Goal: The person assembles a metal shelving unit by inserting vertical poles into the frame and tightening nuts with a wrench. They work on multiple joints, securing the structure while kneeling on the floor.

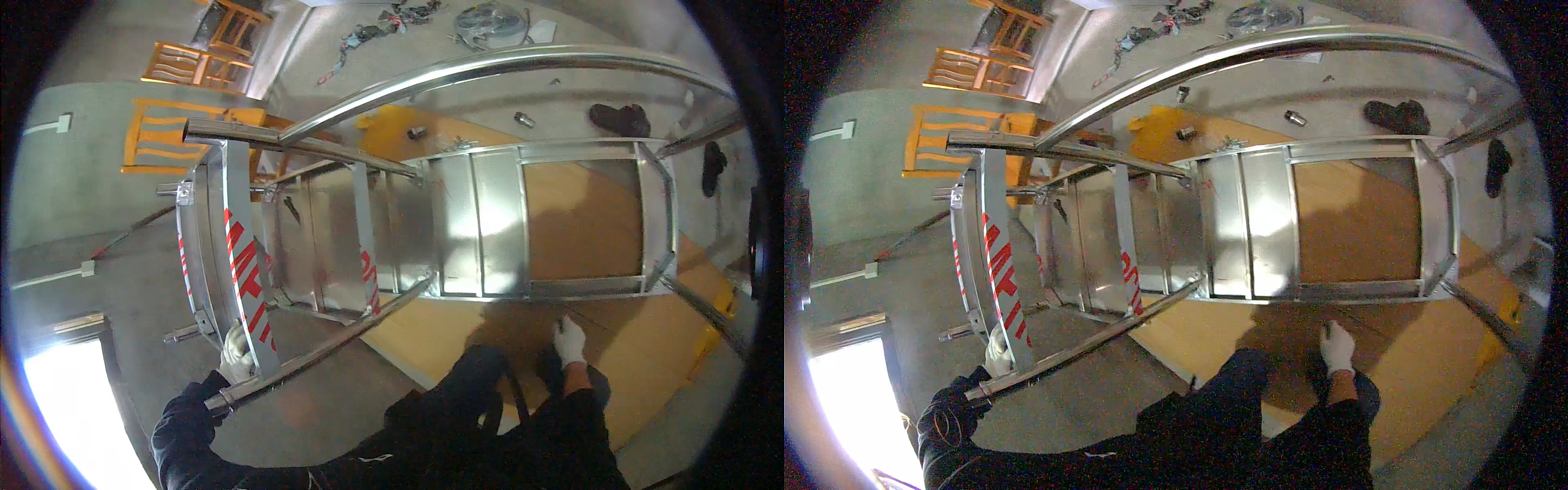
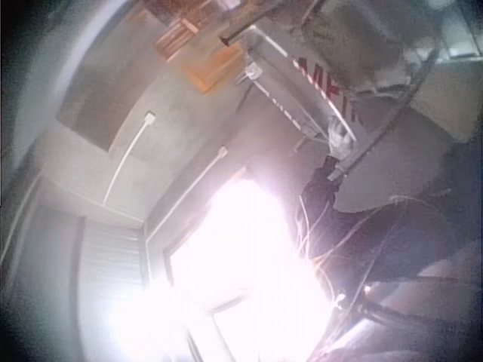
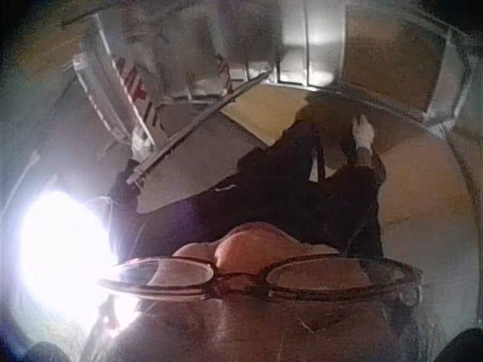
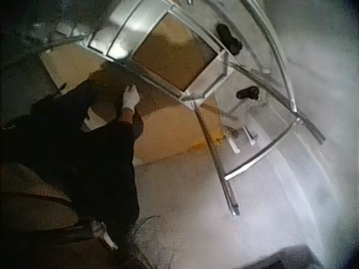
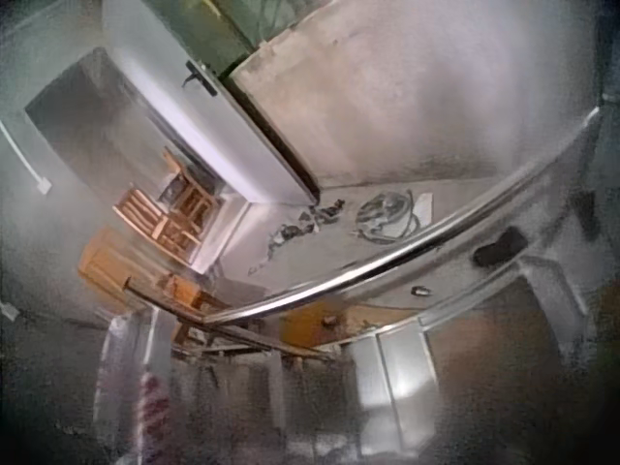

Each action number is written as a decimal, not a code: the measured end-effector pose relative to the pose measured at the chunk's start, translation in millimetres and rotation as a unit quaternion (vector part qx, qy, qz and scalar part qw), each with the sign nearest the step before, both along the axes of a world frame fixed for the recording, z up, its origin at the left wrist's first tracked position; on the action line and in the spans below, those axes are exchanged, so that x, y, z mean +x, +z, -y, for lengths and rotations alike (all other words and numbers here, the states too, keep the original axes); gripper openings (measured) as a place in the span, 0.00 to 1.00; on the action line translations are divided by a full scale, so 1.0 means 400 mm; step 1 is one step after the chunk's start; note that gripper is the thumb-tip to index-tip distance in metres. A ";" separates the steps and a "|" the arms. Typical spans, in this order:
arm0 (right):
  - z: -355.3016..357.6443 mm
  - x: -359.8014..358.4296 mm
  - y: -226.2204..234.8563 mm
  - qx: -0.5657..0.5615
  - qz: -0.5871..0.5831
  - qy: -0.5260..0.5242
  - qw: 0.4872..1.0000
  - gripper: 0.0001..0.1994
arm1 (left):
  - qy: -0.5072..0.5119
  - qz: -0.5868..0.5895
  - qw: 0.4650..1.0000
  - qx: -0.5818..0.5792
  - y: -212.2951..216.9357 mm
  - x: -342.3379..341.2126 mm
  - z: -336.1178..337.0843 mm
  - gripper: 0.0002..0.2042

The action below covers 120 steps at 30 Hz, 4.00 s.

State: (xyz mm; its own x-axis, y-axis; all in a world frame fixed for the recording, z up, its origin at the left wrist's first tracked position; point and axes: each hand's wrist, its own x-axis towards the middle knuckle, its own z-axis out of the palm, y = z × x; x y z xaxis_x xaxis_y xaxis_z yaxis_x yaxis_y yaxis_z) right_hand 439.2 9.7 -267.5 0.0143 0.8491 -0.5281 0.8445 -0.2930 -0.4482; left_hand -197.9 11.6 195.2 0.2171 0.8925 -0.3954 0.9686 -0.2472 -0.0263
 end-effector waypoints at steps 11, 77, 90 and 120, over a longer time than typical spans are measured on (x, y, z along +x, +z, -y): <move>-0.031 -0.048 0.295 -0.123 -0.023 -0.004 0.992 0.21 | -0.093 0.019 0.995 0.039 0.011 0.070 -0.050 0.22; -1.141 -1.016 1.074 0.033 -0.494 0.173 0.851 0.07 | 0.073 0.140 0.957 -0.245 0.174 0.095 -0.289 0.27; -1.123 -1.053 1.051 0.017 -0.471 0.199 0.859 0.07 | 0.537 0.381 0.727 0.197 -0.029 0.230 -0.687 0.20; -1.229 -1.075 1.096 -0.417 -0.437 0.160 0.781 0.12 | 0.526 0.395 0.728 0.191 -0.135 0.162 -0.631 0.18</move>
